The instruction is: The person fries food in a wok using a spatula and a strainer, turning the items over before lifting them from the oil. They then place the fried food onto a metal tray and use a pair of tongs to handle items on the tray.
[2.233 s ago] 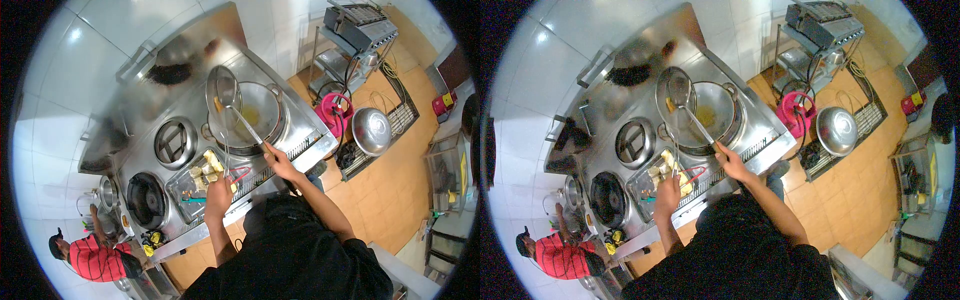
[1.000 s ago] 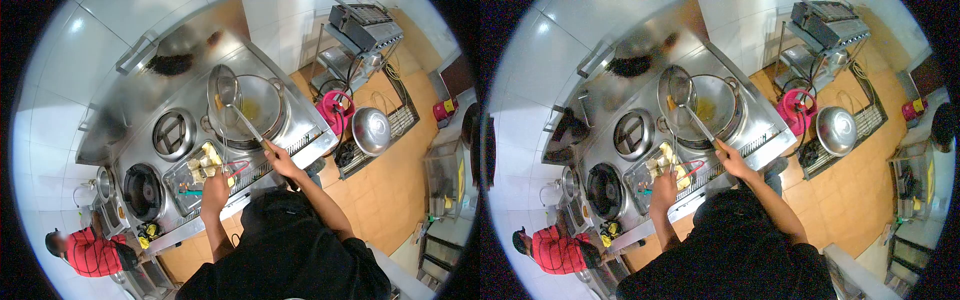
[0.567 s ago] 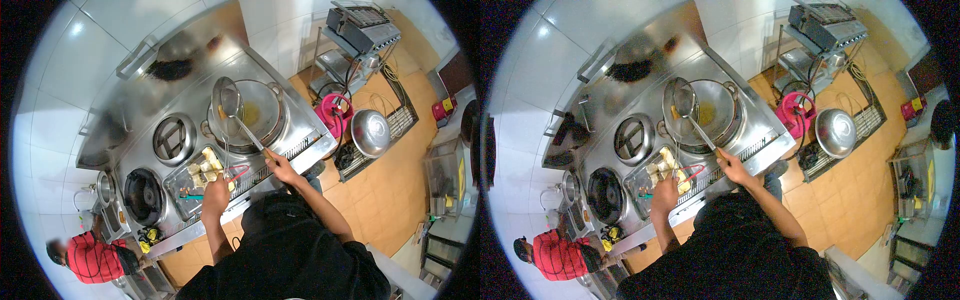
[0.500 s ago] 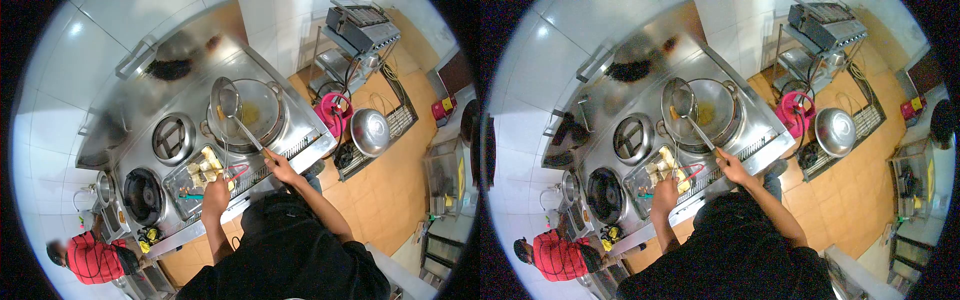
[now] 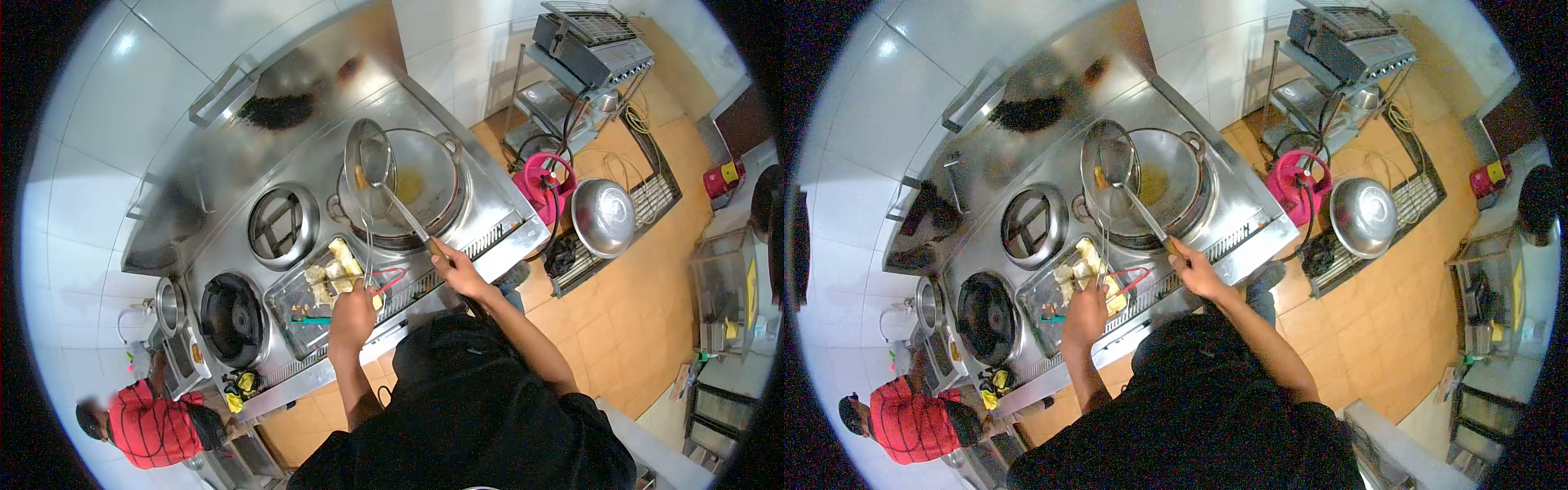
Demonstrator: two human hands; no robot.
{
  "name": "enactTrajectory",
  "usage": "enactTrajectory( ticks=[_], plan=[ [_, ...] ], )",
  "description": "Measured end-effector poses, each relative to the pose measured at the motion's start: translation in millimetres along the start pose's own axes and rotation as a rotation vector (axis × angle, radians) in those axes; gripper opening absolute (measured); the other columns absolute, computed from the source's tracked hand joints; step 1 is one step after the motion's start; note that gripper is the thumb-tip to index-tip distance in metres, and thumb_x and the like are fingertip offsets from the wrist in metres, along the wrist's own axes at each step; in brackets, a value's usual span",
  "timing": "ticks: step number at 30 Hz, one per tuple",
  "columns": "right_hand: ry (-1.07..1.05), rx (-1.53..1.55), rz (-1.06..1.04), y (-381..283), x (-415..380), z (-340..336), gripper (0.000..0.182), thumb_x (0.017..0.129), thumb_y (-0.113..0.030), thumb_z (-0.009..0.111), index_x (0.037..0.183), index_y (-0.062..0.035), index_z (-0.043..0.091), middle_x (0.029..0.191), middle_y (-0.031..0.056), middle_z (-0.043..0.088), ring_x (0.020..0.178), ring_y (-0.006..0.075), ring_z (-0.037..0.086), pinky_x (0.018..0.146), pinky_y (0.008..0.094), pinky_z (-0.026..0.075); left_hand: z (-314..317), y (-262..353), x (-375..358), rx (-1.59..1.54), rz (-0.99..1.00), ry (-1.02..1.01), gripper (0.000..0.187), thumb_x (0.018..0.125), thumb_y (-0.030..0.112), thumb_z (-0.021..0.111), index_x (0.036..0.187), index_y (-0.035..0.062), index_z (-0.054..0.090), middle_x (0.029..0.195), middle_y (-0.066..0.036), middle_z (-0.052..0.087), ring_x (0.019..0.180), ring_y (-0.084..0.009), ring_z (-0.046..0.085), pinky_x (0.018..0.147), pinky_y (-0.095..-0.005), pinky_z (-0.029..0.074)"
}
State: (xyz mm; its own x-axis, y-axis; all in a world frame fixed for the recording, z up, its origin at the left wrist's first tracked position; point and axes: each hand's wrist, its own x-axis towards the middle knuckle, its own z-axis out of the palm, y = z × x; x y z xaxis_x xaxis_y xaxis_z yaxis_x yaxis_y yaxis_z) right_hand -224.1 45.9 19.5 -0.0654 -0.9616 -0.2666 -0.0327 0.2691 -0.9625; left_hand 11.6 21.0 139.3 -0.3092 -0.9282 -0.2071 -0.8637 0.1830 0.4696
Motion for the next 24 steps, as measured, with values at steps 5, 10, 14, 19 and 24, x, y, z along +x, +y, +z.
enactTrajectory(
  ticks=[5,10,14,19,24],
  plan=[
    [-0.012,0.012,0.056,9,-2,3,0.052,0.099,-0.021,0.053,0.144,0.0025,0.04,0.14,0.0214,0.052,0.132,0.0276,0.046,0.11,0.0331,0.033,-5,8,-3,0.023,-0.035,-0.017,0.027,0.097,0.018,0.051,0.1,-0.0074,0.059,0.077,-0.034,0.061,0.077,-0.0526,0.06,0.068,-0.0572,0.047],
    [-0.016,0.028,-0.034,-19,2,1,0.054,0.1,-0.023,0.053,0.149,-0.0078,0.036,0.101,0.0085,0.047,0.09,0.0158,0.043,0.076,0.0291,0.035,-14,12,-5,0.043,-0.005,0.072,0.027,0.097,0.021,0.05,0.099,-0.0058,0.057,0.071,-0.033,0.06,0.072,-0.0512,0.06,0.066,-0.0571,0.046],
    [0.018,0.043,-0.077,-15,4,1,0.053,0.099,-0.022,0.053,0.145,-0.0001,0.038,0.137,0.0215,0.054,0.127,0.0253,0.05,0.108,0.0333,0.036,-15,10,-2,0.033,-0.026,0.048,0.028,0.098,0.021,0.05,0.103,-0.0054,0.057,0.078,-0.034,0.061,0.078,-0.0519,0.06,0.071,-0.0574,0.046],
    [0.0,-0.003,0.026,8,0,2,0.052,0.099,-0.021,0.054,0.144,0.0016,0.04,0.137,0.0219,0.054,0.128,0.0249,0.049,0.109,0.0328,0.034,-5,4,-1,0.076,0.008,0.017,0.029,0.097,0.022,0.05,0.099,-0.0062,0.058,0.076,-0.032,0.062,0.076,-0.0506,0.061,0.069,-0.0569,0.047],
    [0.01,0.017,-0.022,4,1,3,0.052,0.099,-0.022,0.053,0.144,0.0018,0.04,0.139,0.0209,0.053,0.13,0.0258,0.048,0.109,0.0328,0.033,-7,4,-3,0.058,-0.033,0.004,0.028,0.098,0.021,0.05,0.099,-0.0051,0.058,0.077,-0.032,0.062,0.076,-0.0504,0.061,0.07,-0.057,0.047]
  ],
)
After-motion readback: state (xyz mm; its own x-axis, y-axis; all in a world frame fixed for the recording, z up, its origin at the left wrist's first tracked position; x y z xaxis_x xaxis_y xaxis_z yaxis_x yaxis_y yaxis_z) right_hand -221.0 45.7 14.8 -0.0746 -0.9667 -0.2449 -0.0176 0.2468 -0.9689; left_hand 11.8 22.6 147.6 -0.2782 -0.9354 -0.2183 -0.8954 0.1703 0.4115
